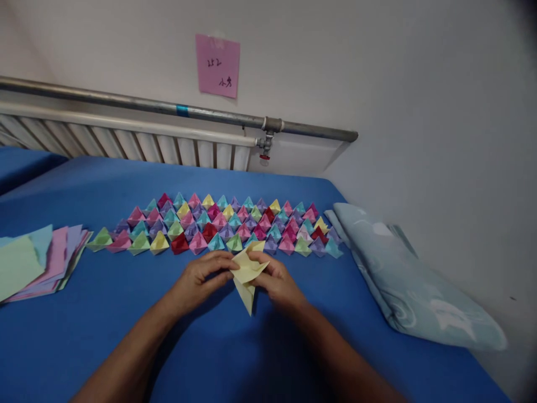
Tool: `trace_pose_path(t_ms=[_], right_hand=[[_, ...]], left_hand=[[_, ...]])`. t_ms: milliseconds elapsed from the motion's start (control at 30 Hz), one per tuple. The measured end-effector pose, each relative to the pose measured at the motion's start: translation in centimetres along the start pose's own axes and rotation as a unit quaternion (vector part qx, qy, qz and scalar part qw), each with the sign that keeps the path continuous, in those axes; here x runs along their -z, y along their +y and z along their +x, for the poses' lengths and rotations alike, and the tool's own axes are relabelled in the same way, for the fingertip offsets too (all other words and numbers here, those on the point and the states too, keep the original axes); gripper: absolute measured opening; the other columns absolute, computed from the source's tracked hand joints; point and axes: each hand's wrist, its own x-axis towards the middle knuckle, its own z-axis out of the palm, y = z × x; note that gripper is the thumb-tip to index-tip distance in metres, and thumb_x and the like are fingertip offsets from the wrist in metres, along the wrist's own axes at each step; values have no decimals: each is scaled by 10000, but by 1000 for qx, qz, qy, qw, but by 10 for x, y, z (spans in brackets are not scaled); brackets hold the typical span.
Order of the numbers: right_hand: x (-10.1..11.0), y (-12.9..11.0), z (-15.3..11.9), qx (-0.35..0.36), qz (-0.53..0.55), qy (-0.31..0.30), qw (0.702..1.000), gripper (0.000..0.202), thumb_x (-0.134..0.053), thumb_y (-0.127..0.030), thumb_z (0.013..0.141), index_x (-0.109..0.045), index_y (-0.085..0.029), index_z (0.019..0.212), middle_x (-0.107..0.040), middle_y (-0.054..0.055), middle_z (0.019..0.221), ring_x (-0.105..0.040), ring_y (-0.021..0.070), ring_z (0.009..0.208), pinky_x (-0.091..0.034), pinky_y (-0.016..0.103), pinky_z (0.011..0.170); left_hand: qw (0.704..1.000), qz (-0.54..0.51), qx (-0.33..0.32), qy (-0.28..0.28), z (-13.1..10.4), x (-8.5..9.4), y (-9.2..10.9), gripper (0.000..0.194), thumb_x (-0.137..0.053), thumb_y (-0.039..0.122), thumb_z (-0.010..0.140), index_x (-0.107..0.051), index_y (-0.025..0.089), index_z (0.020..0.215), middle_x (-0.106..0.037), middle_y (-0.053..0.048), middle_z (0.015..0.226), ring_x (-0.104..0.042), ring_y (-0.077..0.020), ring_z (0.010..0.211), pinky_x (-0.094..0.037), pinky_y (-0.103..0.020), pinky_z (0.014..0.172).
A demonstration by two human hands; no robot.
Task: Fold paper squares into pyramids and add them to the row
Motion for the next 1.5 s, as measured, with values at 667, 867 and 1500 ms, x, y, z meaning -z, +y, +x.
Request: trace_pose_path(t_ms=[667, 867, 1500], right_hand=[[-5, -3, -2, 20, -163, 30, 986, 102, -582, -281, 667, -528, -199, 640, -410, -71, 542, -357, 83, 503, -275, 215, 483], [-9, 9, 2, 1, -109, -2, 994, 174, -644, -313, 659, -653, -185, 776, -547, -40, 632, -454, 98, 549, -358, 219, 518], [-12, 15, 0, -30, -138, -1, 990, 266, -698, -347, 686, -738, -168, 879, -655, 3, 688, -530, 86, 515, -407, 175, 435]], left_hand=[[991, -75, 110, -7, 3, 4, 6, 138, -646, 317, 811, -727, 207, 801, -682, -61, 1015, -630, -201, 950, -487, -323, 861], [981, -130, 147, 6, 4, 1, 6, 153, -647, 343, 803, -702, 202, 829, -675, -34, 958, -607, -150, 781, -506, -276, 714], [938, -251, 237, 19, 6, -4, 4, 360, -777, 337, 683, -654, 178, 981, -643, 15, 699, -588, -123, 616, -504, -281, 625]])
